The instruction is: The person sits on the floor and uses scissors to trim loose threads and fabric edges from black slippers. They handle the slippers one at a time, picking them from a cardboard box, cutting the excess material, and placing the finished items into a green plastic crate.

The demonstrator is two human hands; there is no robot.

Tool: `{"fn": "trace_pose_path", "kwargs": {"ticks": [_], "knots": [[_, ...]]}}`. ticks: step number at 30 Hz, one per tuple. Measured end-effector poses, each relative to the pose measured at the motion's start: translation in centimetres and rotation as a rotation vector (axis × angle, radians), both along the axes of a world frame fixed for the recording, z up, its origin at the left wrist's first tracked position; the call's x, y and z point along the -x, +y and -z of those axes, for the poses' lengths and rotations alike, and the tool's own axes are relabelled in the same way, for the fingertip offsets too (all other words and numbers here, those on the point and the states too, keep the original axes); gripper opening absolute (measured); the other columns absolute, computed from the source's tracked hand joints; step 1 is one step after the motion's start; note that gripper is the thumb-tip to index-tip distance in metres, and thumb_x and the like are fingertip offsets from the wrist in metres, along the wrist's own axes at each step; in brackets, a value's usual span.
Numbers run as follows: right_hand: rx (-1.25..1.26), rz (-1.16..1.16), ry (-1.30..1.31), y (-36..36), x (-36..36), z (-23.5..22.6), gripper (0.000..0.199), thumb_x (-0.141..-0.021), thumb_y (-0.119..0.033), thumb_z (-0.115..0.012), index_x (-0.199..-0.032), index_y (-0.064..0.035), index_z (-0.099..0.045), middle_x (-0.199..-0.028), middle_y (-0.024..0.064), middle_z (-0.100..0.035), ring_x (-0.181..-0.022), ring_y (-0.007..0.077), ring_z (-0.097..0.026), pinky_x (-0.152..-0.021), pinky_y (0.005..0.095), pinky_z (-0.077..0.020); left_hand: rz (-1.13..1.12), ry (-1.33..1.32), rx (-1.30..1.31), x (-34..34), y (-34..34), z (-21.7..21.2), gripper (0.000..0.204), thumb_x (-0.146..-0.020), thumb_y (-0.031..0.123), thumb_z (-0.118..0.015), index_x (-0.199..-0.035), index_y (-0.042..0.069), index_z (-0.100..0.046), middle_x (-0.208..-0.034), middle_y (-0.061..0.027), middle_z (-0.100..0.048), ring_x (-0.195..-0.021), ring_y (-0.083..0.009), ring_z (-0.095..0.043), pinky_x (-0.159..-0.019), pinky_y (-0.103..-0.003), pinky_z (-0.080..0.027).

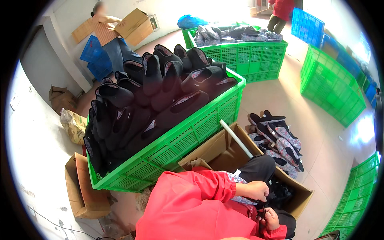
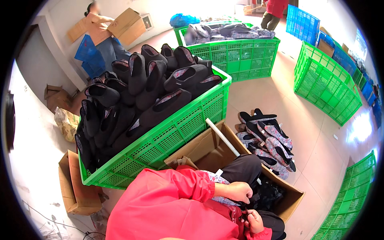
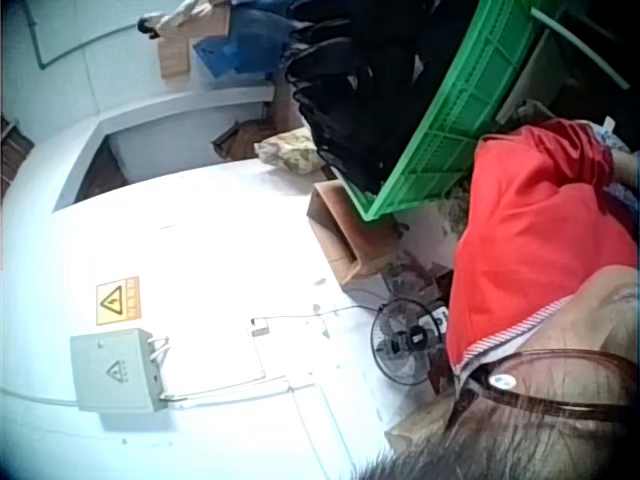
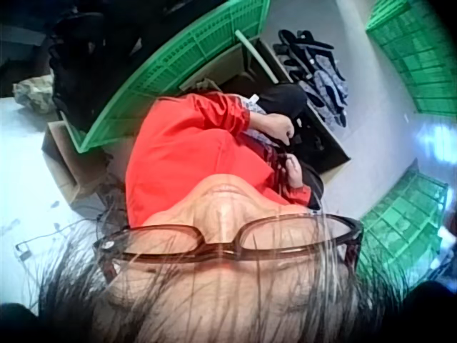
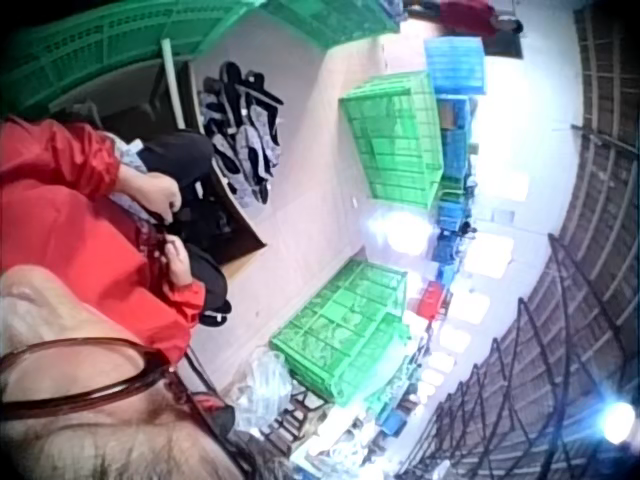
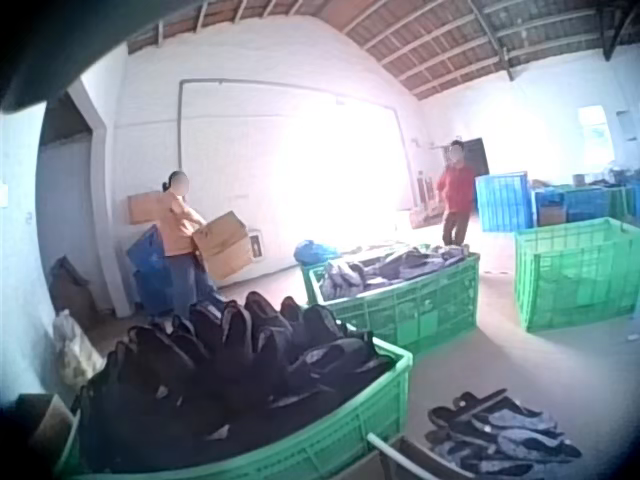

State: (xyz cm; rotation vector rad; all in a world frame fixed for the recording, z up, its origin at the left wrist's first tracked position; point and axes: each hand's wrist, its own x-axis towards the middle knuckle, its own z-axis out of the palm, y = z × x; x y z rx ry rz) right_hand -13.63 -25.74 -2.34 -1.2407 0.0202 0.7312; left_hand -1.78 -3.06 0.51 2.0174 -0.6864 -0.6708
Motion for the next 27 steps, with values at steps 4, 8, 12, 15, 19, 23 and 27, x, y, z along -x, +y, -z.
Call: {"fn": "trace_pose_path", "kwargs": {"ticks": [4, 8, 12, 15, 19, 23, 27], "knots": [[0.004, 0.017, 0.021, -0.1, 0.0, 0.0, 0.041, -0.097, -0.039, -0.054, -0.111, -0.0003, -0.054, -0.078, 0.0089, -0.062, -0.051, 0.0065, -0.040, -0.049, 0.0195, -0.0332, 0.000, 0.004, -0.006, -0.1, -0.2, 0.1, 0.024, -0.073, 0.024, -0.074, -0.084, 0.004, -0.069, -0.075, -0.0130, -0.067, -0.072, -0.0277, -0.066, -0.066, -0.039, -0.050], [-0.010, 0.034, 0.019, 0.1, 0.0, -0.3, 0.042, -0.097, -0.040, -0.055, -0.110, -0.0004, -0.054, -0.077, 0.0096, -0.063, -0.051, 0.0066, -0.040, -0.048, 0.0194, -0.0326, 0.005, 0.018, -0.011, -0.1, -0.1, -0.5, 0.025, -0.072, 0.024, -0.074, -0.084, 0.003, -0.069, -0.074, -0.0129, -0.067, -0.072, -0.0278, -0.066, -0.066, -0.039, -0.050], [-0.007, 0.026, 0.007, -0.1, -0.2, 0.7, 0.042, -0.096, -0.040, -0.055, -0.110, -0.0008, -0.054, -0.078, 0.0096, -0.063, -0.051, 0.0065, -0.040, -0.048, 0.0191, -0.0323, -0.004, 0.045, -0.011, 0.0, 0.1, -0.8, 0.025, -0.072, 0.024, -0.074, -0.084, 0.003, -0.069, -0.073, -0.0127, -0.067, -0.071, -0.0278, -0.066, -0.066, -0.038, -0.050], [0.012, 0.025, 0.010, -0.2, 0.0, 0.4, 0.041, -0.097, -0.040, -0.055, -0.109, -0.0012, -0.055, -0.078, 0.0093, -0.063, -0.051, 0.0062, -0.040, -0.048, 0.0187, -0.0324, 0.004, 0.043, -0.039, -0.2, 0.0, -1.1, 0.024, -0.071, 0.022, -0.076, -0.084, 0.003, -0.071, -0.079, -0.0142, -0.068, -0.077, -0.0298, -0.066, -0.070, -0.038, -0.051], [0.020, 0.033, 0.005, 0.1, 0.0, -0.4, 0.039, -0.097, -0.039, -0.054, -0.109, -0.0017, -0.055, -0.078, 0.0087, -0.063, -0.052, 0.0054, -0.041, -0.049, 0.0180, -0.0325, 0.005, 0.037, -0.045, -0.2, -0.3, -0.8, 0.024, -0.071, 0.023, -0.076, -0.084, 0.004, -0.071, -0.079, -0.0144, -0.068, -0.078, -0.0300, -0.067, -0.071, -0.038, -0.052], [0.017, 0.021, 0.009, -0.2, -0.1, -0.2, 0.038, -0.097, -0.038, -0.054, -0.109, -0.0020, -0.055, -0.079, 0.0083, -0.064, -0.052, 0.0048, -0.041, -0.049, 0.0176, -0.0325, 0.016, -0.009, -0.036, -0.2, -0.1, -0.4, 0.025, -0.073, 0.026, -0.075, -0.085, 0.004, -0.070, -0.075, -0.0123, -0.067, -0.072, -0.0284, -0.066, -0.067, -0.039, -0.050], [0.025, 0.018, 0.001, -0.3, 0.1, 0.0, 0.038, -0.097, -0.038, -0.053, -0.109, -0.0017, -0.055, -0.080, 0.0081, -0.064, -0.053, 0.0049, -0.041, -0.050, 0.0174, -0.0327, 0.017, 0.006, -0.036, -0.2, -0.2, -0.5, 0.024, -0.075, 0.025, -0.075, -0.085, 0.004, -0.070, -0.075, -0.0123, -0.067, -0.072, -0.0280, -0.066, -0.067, -0.039, -0.050]]}}
